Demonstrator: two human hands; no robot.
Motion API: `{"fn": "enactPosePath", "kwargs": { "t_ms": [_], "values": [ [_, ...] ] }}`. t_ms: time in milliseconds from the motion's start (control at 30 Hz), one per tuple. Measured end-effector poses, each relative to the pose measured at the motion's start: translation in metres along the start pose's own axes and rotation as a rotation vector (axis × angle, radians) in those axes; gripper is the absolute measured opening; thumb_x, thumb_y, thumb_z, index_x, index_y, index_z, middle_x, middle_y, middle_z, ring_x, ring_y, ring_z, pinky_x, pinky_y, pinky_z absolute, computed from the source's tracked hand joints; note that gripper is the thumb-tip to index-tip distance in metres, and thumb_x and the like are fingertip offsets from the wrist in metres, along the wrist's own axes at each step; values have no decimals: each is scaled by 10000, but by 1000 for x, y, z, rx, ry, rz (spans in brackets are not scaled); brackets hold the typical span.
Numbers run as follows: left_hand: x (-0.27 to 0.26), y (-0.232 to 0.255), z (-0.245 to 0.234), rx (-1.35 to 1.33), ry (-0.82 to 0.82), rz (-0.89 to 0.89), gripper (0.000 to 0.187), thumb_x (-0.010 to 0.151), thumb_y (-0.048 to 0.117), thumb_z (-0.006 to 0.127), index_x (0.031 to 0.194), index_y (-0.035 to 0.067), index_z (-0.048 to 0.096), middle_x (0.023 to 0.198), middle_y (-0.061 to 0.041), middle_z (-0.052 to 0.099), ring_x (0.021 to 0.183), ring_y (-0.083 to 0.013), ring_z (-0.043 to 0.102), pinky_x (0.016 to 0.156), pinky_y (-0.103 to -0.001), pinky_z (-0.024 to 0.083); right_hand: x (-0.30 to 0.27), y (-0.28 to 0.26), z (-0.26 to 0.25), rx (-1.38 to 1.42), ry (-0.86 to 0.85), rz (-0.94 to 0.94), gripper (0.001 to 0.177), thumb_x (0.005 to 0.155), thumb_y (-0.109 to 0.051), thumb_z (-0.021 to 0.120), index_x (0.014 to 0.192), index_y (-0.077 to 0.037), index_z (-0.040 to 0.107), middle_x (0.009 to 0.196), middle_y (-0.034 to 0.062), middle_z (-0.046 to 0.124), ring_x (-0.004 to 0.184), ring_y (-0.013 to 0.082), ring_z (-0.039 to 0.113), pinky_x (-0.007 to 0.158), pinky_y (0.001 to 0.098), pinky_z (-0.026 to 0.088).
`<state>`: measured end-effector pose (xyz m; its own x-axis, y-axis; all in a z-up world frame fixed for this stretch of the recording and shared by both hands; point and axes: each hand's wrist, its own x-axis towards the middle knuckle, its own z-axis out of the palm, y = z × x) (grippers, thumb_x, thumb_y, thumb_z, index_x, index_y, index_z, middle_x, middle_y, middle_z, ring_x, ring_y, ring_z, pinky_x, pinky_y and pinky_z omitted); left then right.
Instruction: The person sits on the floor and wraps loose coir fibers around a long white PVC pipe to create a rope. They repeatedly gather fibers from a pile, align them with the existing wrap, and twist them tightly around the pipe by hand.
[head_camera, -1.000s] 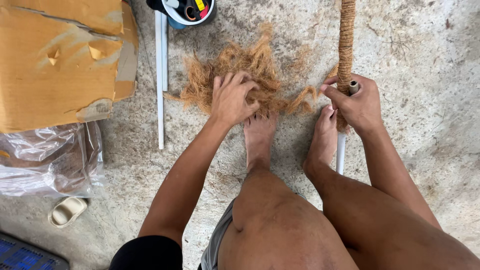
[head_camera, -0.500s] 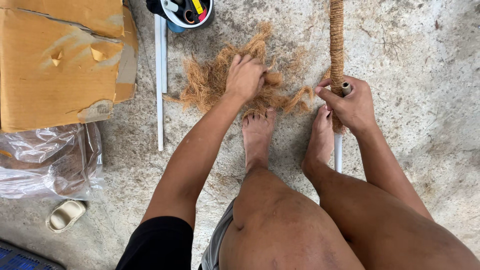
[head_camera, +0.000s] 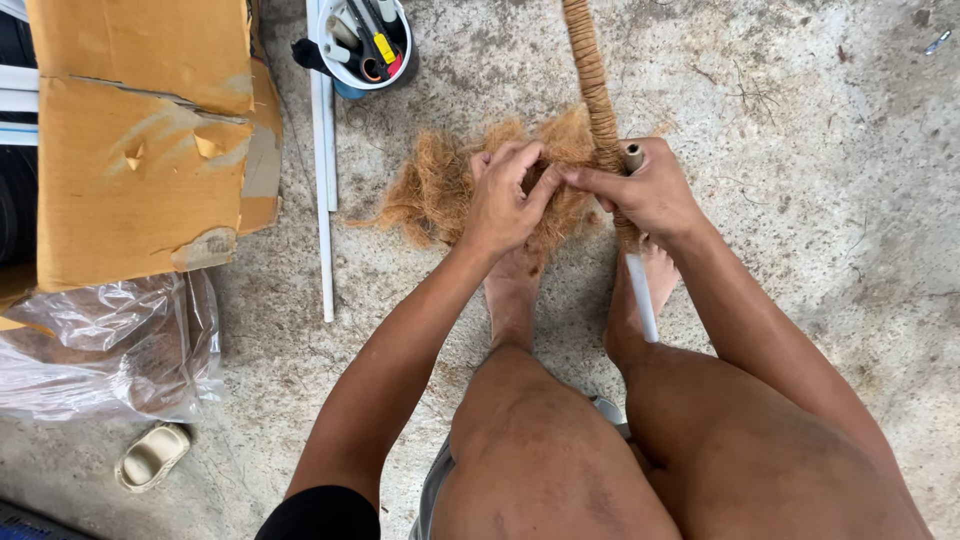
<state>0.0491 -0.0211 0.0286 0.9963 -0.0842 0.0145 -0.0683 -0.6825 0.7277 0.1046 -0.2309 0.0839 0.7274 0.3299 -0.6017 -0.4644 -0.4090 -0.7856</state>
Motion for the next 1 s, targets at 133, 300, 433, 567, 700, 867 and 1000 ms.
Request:
{"fn": "enactPosePath", "kwargs": {
  "t_ms": [133,300,433,567,700,867,1000],
  "values": [
    [-1,4,-4,-331,-451,-227,355,980,475,628,1006,126,690,910,-78,676,831,-212,644,757,-407,543,0,6,-15,314,21,-53,152,926,-126,755,823,-64,661,670,15,609,519,88,525,475,251,436],
    [-12,4,-21,-212,-538,-274,301,1010,461,612,914,200,729,722,58,659,765,-187,666,851,-408,556,-11,2,-46,715,183,-70,131,907,25,738,907,-32,620,788,13,645,550,61,532,471,204,452],
    [-4,10,-65,124,-303,-372,535,857,391,736,1343,206,611,1351,-130,579,1268,-292,512,1100,-593,230,-23,-9,-66,677,161,-172,122,902,37,715,977,-30,645,863,37,678,601,54,561,510,204,452],
    [11,57,-105,-105,-188,-188,899,878,664,675,1575,198,349,1619,-169,378,1451,-336,447,1126,-639,357,-32,-32,-69,296,37,-294,110,932,-14,738,875,-25,644,764,57,652,591,91,566,528,254,443],
    [28,129,-123,-8,-182,150,665,927,594,713,1413,159,581,1388,-155,646,1191,-277,656,990,-497,520,-51,-73,-59,-59,-58,-352,82,903,-56,736,848,-10,696,674,12,618,590,88,551,515,283,412],
    [32,181,-171,-53,-114,18,312,987,388,641,1137,147,770,817,-58,790,507,-157,602,497,-338,471,-99,-136,-49,-105,44,-467,231,855,-149,845,1040,-40,759,711,-42,621,633,39,539,553,239,413],
    [9,200,-205,-79,126,71,304,1028,340,632,1105,70,748,648,-81,694,434,-112,529,443,-321,399,-129,-165,-36,-120,97,-520,283,814,-165,892,1033,-35,769,685,-34,602,612,47,516,540,235,378]
  ]
}}
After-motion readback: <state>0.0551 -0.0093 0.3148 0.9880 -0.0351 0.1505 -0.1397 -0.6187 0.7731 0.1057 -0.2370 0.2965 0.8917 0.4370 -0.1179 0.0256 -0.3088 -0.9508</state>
